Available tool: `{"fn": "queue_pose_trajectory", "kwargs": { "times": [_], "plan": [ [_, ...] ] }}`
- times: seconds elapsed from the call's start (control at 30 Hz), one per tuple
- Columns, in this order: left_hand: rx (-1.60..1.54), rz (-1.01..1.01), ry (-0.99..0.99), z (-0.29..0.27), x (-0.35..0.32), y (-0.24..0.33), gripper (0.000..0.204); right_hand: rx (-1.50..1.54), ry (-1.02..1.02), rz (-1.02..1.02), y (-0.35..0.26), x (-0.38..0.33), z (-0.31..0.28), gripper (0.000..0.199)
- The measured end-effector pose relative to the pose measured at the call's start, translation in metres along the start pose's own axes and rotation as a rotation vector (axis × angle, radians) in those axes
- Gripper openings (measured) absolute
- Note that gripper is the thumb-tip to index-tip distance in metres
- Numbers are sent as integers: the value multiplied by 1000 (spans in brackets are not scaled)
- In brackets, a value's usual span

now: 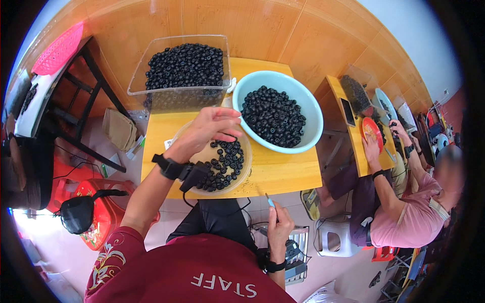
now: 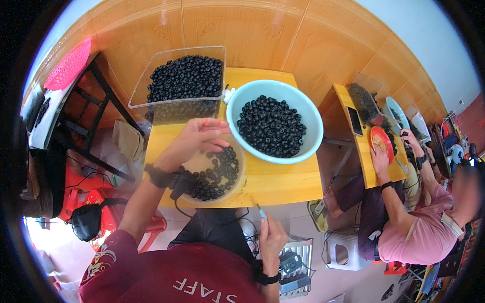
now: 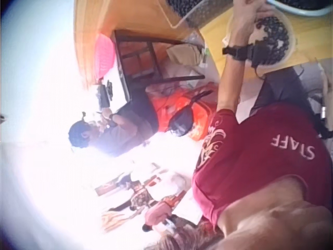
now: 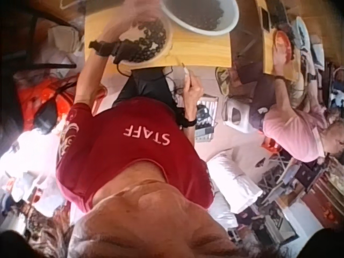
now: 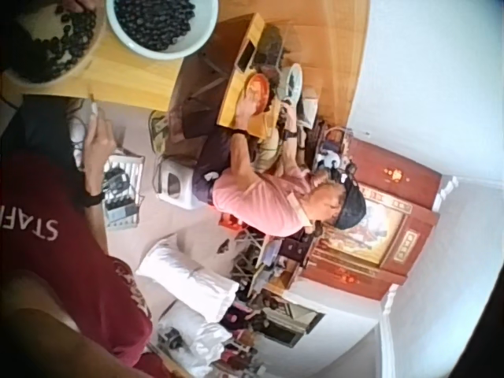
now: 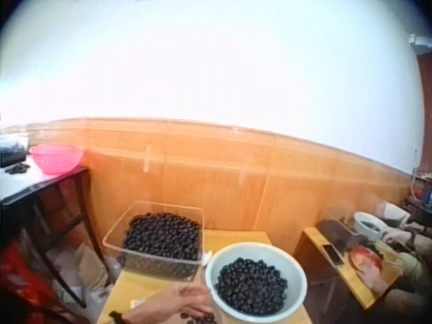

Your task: Sorting and inspecting small black rubber components using a pick tool in a manufacturing setting.

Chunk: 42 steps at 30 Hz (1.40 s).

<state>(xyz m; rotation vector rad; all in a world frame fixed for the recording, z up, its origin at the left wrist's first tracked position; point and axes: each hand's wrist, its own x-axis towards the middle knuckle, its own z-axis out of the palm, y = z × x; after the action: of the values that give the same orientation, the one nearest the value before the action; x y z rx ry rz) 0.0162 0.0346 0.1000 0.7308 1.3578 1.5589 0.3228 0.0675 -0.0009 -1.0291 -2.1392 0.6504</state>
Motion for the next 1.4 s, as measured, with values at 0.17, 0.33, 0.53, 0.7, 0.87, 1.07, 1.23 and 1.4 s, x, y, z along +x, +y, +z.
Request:
{"fn": "queue_pose_trajectory", "kwargs": {
  "times": [0.17,0.33,0.53,0.7,0.87,1.07,1.23,1.4],
  "plan": [
    [-10,238,-115,6,-56,44,30,-11,-88,17,1,2,7,16],
    [-818,969,-574,18,-105,68,20,41,16,-28,-18,10,1,17],
    [-184,891,-748,22,-130,147,29,-21,-119,11,-19,9,11,18],
    [-12,960,-885,10,-128,198,27,105,-43,-64,-19,2,3,17],
    [82,959,-950,-11,-146,233,26,112,4,-21,-9,-10,5,17],
    [-39,987,-997,1,-143,213,25,-12,-92,-20,-13,7,8,16],
    [-54,983,-1069,-16,-154,215,26,30,-41,-72,-22,0,12,16],
    [-104,943,-1083,-9,-165,205,27,24,-52,-30,-21,3,3,15]
  ]
}}
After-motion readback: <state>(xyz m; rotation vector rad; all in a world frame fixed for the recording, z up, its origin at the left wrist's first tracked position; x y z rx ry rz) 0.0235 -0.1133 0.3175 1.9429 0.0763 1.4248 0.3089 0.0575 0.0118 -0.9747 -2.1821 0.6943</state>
